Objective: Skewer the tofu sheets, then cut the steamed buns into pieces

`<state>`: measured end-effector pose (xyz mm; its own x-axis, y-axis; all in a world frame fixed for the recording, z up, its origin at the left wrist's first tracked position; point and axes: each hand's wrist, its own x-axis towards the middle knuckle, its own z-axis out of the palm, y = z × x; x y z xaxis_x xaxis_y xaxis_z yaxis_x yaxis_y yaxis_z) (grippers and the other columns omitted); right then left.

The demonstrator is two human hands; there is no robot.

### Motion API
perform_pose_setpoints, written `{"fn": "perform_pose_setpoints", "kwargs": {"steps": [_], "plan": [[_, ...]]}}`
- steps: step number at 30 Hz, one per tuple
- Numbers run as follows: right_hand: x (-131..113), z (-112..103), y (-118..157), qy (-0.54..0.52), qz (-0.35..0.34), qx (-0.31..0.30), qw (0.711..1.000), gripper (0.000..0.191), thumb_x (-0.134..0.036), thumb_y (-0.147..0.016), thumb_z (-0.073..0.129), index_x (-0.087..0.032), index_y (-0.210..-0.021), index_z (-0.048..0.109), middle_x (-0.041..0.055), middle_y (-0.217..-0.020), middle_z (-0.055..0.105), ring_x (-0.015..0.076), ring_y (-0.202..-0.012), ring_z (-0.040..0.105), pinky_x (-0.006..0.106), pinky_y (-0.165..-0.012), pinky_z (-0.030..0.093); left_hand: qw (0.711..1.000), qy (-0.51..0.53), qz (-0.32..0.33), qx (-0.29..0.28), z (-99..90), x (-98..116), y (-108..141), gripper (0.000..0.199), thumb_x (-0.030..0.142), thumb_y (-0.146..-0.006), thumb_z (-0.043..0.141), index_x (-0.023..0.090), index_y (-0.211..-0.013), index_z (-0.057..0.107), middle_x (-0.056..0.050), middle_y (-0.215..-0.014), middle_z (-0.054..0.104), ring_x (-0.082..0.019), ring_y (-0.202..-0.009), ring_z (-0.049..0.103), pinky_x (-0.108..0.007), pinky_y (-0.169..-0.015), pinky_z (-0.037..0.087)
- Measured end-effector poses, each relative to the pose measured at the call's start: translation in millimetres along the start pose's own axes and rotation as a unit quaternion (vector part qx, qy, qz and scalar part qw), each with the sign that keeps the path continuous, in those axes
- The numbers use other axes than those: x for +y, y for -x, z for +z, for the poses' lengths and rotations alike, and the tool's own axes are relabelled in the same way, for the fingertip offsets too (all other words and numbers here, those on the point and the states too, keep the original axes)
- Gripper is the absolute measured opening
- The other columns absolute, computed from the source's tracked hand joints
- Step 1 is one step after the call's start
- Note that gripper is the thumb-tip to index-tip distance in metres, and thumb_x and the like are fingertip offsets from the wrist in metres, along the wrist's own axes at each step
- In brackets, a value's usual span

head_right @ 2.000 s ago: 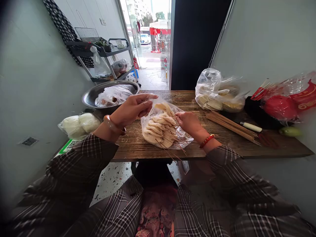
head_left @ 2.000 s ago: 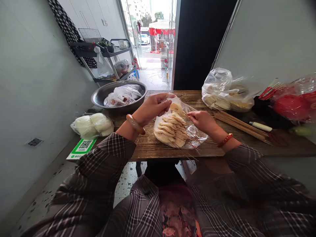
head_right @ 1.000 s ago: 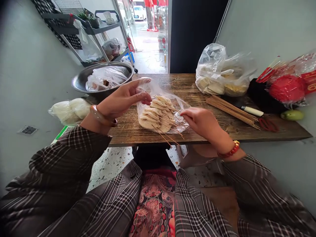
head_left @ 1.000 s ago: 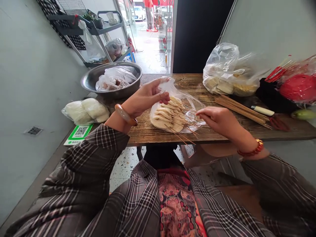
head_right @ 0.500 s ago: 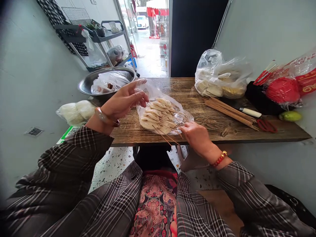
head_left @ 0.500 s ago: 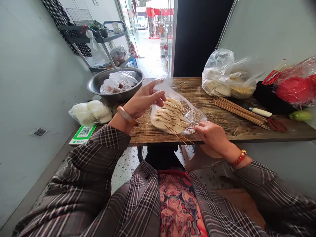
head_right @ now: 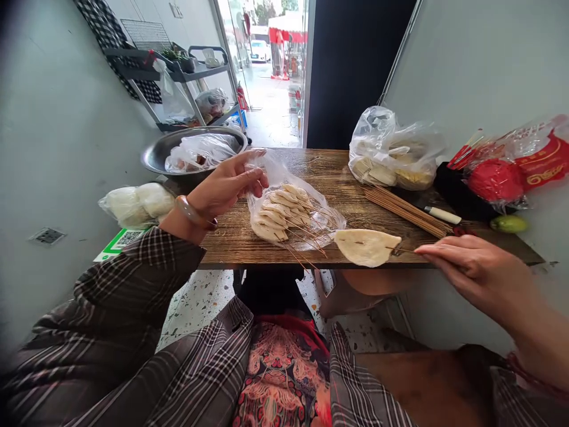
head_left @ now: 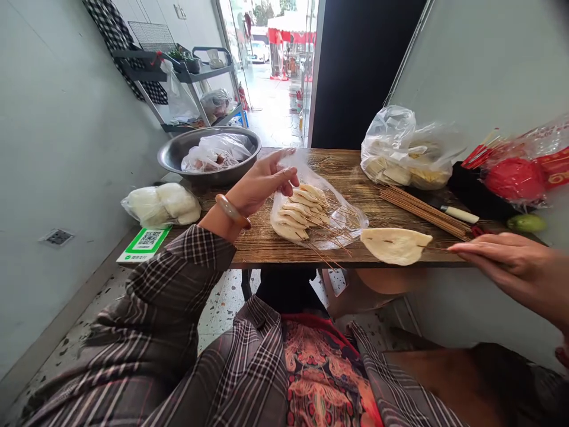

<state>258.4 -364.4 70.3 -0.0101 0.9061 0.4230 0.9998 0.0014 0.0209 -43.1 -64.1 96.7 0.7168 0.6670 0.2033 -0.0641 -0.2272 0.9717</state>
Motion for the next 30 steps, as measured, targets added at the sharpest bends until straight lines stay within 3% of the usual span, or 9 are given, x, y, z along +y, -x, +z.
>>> {"fn": "perform_pose_setpoints", "kwargs": {"steps": [4, 9, 17, 21, 24, 27, 30], "plan": [[-25.1, 6.8, -28.4, -0.030, 0.012, 0.013, 0.999, 0.031, -0.039, -0.092, 0.054, -0.023, -0.107, 0.077, 0.0083, -0.086, 0.073, 0.0218, -0.078, 0.064, 0.031, -0.067, 0.045, 1.000, 0.008, 0.001, -0.006, 0.9, 2.3, 0.8, 0.062, 0.028, -0.084, 0.070, 0.013, -0.141, 0.051, -0.004, -0.075, 0.069, -0.009, -0.056, 0.058, -0.022, -0.057, 0.049], [-60.0, 35.7, -65.5, -0.066, 0.025, -0.005, 0.997, 0.032, -0.034, -0.097, 0.049, -0.022, -0.103, 0.078, 0.0073, -0.093, 0.074, 0.0204, -0.080, 0.066, 0.030, -0.067, 0.045, 1.000, 0.007, -0.003, -0.001, 1.0, 8.9, 3.7, 0.060, 0.028, -0.084, 0.071, 0.010, -0.138, 0.052, -0.004, -0.075, 0.069, -0.008, -0.055, 0.057, -0.021, -0.055, 0.046], [-122.3, 88.7, -168.4, 0.038, 0.080, -0.153, 0.984, 0.035, -0.028, -0.099, 0.043, -0.018, -0.107, 0.076, 0.0130, -0.105, 0.074, 0.0237, -0.094, 0.068, 0.029, -0.069, 0.045, 1.000, -0.013, 0.007, -0.014, -1.4, 17.1, 6.0, 0.048, 0.033, -0.087, 0.069, 0.011, -0.129, 0.060, -0.004, -0.076, 0.068, -0.005, -0.052, 0.053, -0.018, -0.050, 0.039], [-134.3, 101.6, -188.3, 0.042, 0.069, -0.244, 0.966, 0.033, -0.025, -0.098, 0.046, -0.017, -0.106, 0.076, 0.0146, -0.112, 0.073, 0.0257, -0.098, 0.068, 0.031, -0.074, 0.047, 1.000, -0.024, 0.008, -0.015, -2.2, 15.2, 7.6, 0.048, 0.034, -0.088, 0.067, 0.012, -0.130, 0.060, -0.004, -0.077, 0.068, -0.005, -0.054, 0.054, -0.018, -0.050, 0.039], [-127.9, 99.9, -181.7, 0.021, 0.044, -0.210, 0.976, 0.035, -0.030, -0.100, 0.044, -0.021, -0.115, 0.074, 0.0128, -0.112, 0.072, 0.0257, -0.098, 0.068, 0.032, -0.075, 0.048, 0.999, -0.027, 0.012, -0.014, -4.3, 11.0, 9.0, 0.051, 0.032, -0.088, 0.066, 0.012, -0.134, 0.057, -0.005, -0.080, 0.069, -0.007, -0.060, 0.058, -0.020, -0.057, 0.045], [-108.6, 90.6, -163.8, -0.051, 0.036, -0.101, 0.993, 0.039, -0.035, -0.101, 0.041, -0.023, -0.123, 0.071, 0.0108, -0.112, 0.072, 0.0235, -0.095, 0.067, 0.033, -0.078, 0.048, 0.999, -0.038, 0.032, -0.002, -6.8, 7.7, 11.0, 0.054, 0.030, -0.086, 0.067, 0.012, -0.136, 0.055, -0.006, -0.083, 0.069, -0.011, -0.071, 0.063, -0.025, -0.069, 0.051], [-77.9, 83.7, -137.9, -0.120, 0.057, 0.005, 0.991, 0.038, -0.035, -0.099, 0.044, -0.019, -0.119, 0.072, 0.0109, -0.108, 0.073, 0.0231, -0.094, 0.067, 0.034, -0.080, 0.048, 0.998, -0.057, 0.035, -0.009, -9.5, 7.3, 14.4, 0.056, 0.026, -0.083, 0.070, 0.011, -0.135, 0.057, -0.006, -0.081, 0.069, -0.014, -0.075, 0.063, -0.030, -0.077, 0.052]]}}
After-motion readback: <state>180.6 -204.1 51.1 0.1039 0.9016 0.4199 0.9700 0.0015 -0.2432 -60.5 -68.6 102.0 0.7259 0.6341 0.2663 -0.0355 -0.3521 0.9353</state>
